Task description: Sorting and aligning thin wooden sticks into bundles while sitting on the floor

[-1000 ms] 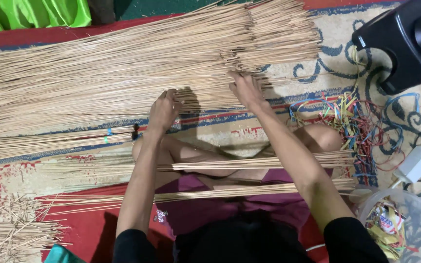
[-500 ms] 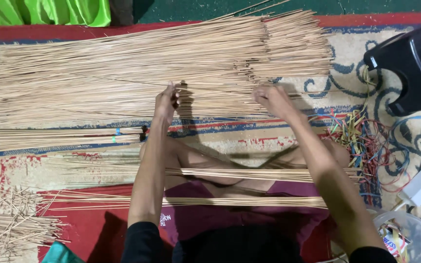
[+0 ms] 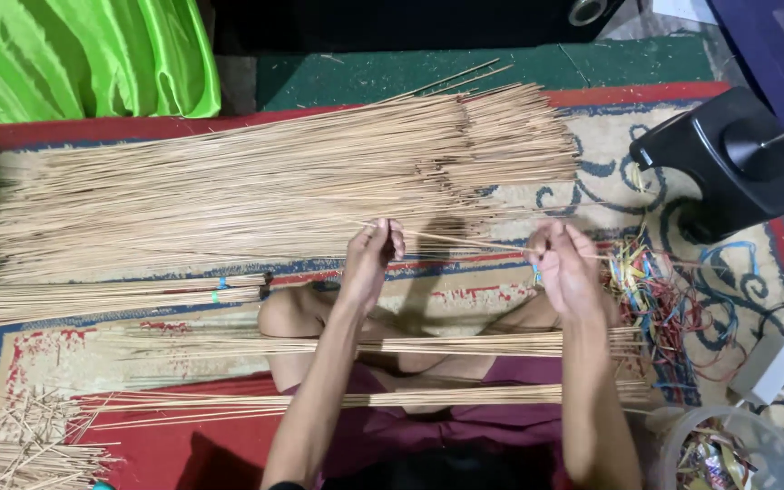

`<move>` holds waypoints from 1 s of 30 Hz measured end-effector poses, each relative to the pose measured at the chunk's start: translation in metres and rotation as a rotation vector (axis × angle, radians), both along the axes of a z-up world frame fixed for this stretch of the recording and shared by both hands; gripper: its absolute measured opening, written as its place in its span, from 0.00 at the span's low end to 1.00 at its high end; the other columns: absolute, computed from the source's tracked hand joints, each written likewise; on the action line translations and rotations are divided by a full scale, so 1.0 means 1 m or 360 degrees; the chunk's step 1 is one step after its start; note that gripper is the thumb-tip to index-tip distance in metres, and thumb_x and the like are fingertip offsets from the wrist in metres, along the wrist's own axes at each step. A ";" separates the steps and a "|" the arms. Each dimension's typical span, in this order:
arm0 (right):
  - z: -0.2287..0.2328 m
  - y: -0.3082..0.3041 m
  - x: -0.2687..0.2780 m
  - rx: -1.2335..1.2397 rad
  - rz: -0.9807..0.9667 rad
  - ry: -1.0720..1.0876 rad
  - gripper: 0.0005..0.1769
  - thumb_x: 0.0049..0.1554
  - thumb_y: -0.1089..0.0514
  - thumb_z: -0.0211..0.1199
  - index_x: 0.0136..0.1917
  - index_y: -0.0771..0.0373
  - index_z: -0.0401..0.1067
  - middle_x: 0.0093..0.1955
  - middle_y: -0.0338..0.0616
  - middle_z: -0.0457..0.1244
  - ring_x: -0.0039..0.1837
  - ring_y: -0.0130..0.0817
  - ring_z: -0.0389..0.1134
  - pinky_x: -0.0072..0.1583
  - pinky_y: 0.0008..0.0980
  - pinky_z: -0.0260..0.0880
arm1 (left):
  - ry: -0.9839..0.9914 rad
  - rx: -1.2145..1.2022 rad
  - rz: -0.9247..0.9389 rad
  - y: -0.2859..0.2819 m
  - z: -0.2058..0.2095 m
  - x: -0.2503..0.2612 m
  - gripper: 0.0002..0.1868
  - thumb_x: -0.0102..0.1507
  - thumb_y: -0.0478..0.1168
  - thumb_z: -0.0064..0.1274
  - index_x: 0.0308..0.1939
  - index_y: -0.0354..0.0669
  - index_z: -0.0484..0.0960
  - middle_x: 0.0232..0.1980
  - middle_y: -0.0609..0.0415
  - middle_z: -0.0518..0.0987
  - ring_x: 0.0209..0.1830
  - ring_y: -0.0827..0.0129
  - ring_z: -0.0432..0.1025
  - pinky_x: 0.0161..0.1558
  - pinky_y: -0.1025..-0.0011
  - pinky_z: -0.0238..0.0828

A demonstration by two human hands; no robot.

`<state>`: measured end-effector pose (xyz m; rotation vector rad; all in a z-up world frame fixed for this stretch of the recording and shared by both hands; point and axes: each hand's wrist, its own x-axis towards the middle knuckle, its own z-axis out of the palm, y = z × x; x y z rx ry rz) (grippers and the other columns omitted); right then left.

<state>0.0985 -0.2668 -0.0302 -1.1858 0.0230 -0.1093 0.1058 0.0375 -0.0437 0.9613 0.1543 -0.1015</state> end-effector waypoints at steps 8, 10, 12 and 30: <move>0.017 0.002 -0.042 0.0449 -0.0746 0.0109 0.06 0.67 0.51 0.61 0.53 0.54 0.73 0.40 0.31 0.64 0.40 0.19 0.64 0.44 0.17 0.63 | -0.0039 0.0081 0.0376 0.016 0.021 -0.050 0.18 0.76 0.46 0.38 0.43 0.38 0.78 0.29 0.56 0.68 0.30 0.71 0.67 0.41 0.74 0.67; 0.038 0.040 -0.052 0.0044 -0.0672 0.0123 0.06 0.69 0.54 0.57 0.56 0.54 0.72 0.45 0.34 0.67 0.41 0.16 0.65 0.43 0.14 0.63 | -0.0053 0.0164 0.0244 0.003 0.024 -0.058 0.19 0.76 0.44 0.38 0.41 0.35 0.79 0.28 0.55 0.70 0.29 0.70 0.68 0.43 0.72 0.68; 0.039 0.051 -0.056 -0.0130 -0.0591 0.0042 0.05 0.67 0.60 0.55 0.53 0.57 0.73 0.50 0.45 0.69 0.39 0.24 0.66 0.41 0.18 0.65 | -0.0094 0.0013 0.0350 0.003 0.028 -0.059 0.23 0.76 0.49 0.37 0.42 0.33 0.80 0.28 0.54 0.71 0.28 0.70 0.68 0.40 0.71 0.67; 0.021 0.089 -0.064 -0.0058 -0.0379 -0.0003 0.08 0.69 0.61 0.53 0.46 0.61 0.68 0.42 0.41 0.63 0.39 0.26 0.64 0.41 0.21 0.61 | -0.0531 0.0216 0.0470 -0.018 0.044 -0.079 0.17 0.75 0.37 0.38 0.43 0.29 0.81 0.27 0.47 0.73 0.28 0.67 0.69 0.38 0.70 0.69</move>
